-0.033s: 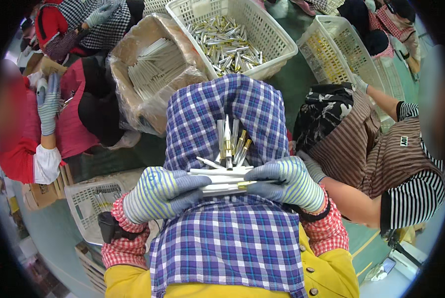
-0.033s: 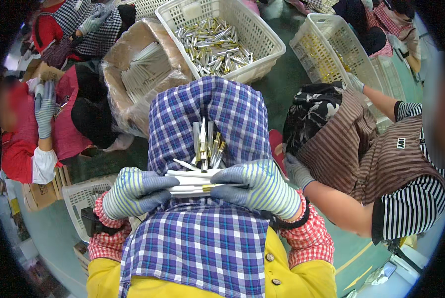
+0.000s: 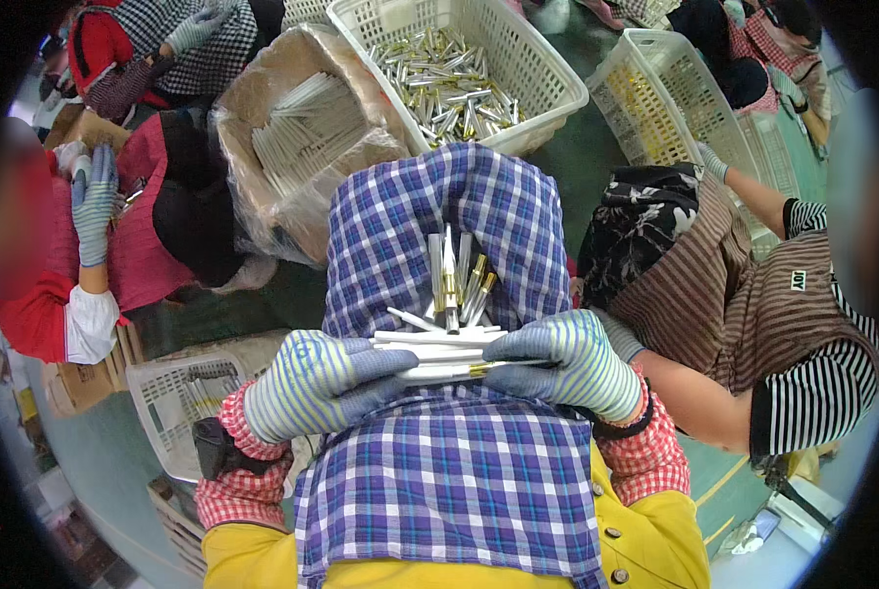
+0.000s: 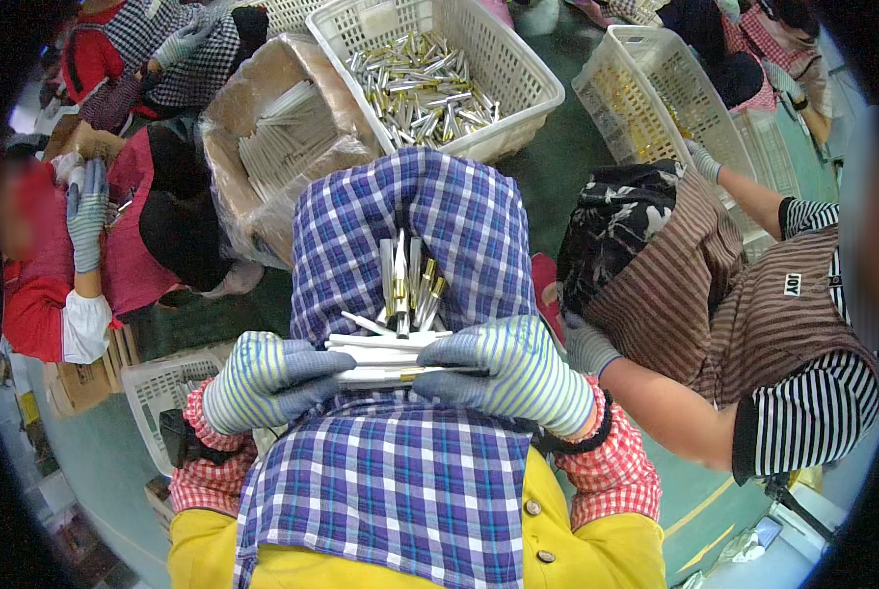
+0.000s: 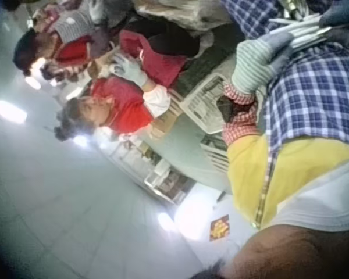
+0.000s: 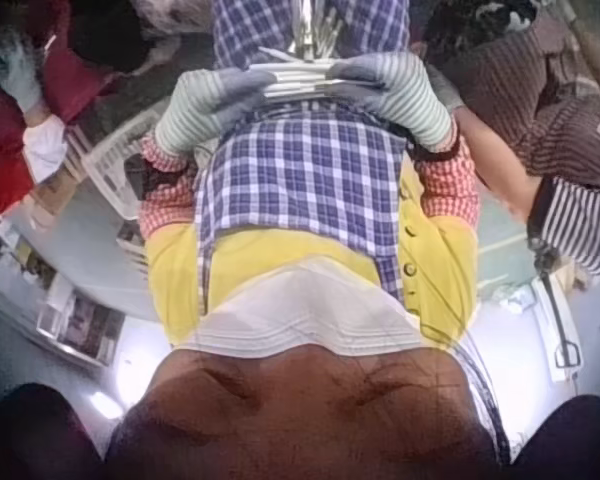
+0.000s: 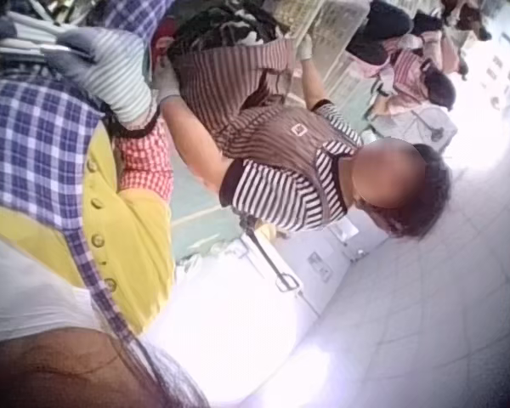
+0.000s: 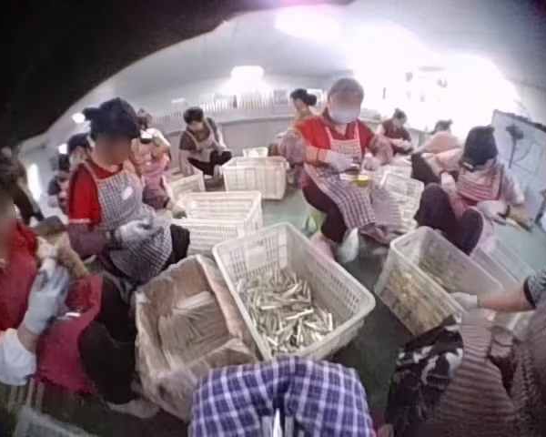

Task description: The recorder is manually assembling small tubular components by inserting parts together in a factory setting.

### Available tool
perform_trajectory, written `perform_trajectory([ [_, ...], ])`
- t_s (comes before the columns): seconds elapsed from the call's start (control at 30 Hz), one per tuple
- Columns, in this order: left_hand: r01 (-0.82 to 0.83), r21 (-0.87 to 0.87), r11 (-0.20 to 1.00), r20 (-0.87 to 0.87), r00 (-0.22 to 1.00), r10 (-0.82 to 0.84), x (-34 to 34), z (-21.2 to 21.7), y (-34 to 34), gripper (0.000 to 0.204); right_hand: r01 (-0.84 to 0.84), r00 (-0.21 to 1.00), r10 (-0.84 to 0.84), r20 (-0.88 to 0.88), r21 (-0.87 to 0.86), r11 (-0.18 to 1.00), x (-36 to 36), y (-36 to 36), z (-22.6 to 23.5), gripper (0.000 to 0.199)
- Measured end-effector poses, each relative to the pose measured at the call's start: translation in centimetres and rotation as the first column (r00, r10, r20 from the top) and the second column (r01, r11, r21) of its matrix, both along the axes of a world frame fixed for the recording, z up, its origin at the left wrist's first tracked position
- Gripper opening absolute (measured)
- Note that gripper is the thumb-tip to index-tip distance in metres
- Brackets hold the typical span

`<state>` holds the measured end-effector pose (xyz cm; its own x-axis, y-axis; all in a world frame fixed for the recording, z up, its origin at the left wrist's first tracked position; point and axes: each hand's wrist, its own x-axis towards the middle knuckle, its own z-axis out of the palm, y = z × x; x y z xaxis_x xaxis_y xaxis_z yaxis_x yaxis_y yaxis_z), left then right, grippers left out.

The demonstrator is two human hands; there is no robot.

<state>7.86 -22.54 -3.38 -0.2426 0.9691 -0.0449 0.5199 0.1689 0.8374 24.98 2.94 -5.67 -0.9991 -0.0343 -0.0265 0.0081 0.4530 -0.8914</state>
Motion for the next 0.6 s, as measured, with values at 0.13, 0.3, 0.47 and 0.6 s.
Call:
perform_trajectory([
  [0.13,-0.011,0.045,0.999,0.117,0.993,0.005,1.4,-2.2,-0.8,0.028,-0.006,0.996,0.011,-0.087,0.060,0.998,0.4,-0.8,0.5,0.023],
  [0.3,-0.004,-0.021,1.000,0.299,0.954,0.010,2.4,-3.1,-0.7,0.027,-0.051,0.996,0.055,-0.067,0.065,0.997,0.0,-1.3,0.8,0.018],
  [0.47,-0.051,-0.063,0.997,0.501,0.862,0.076,3.3,-2.3,0.3,0.030,0.007,1.000,-0.006,0.011,-0.048,0.999,0.2,0.1,1.6,0.025],
  [0.6,-0.232,-0.084,0.969,0.581,0.779,0.237,2.7,-2.7,2.1,0.025,0.391,0.920,-0.283,0.271,-0.671,0.630,0.9,0.2,0.9,0.066],
])
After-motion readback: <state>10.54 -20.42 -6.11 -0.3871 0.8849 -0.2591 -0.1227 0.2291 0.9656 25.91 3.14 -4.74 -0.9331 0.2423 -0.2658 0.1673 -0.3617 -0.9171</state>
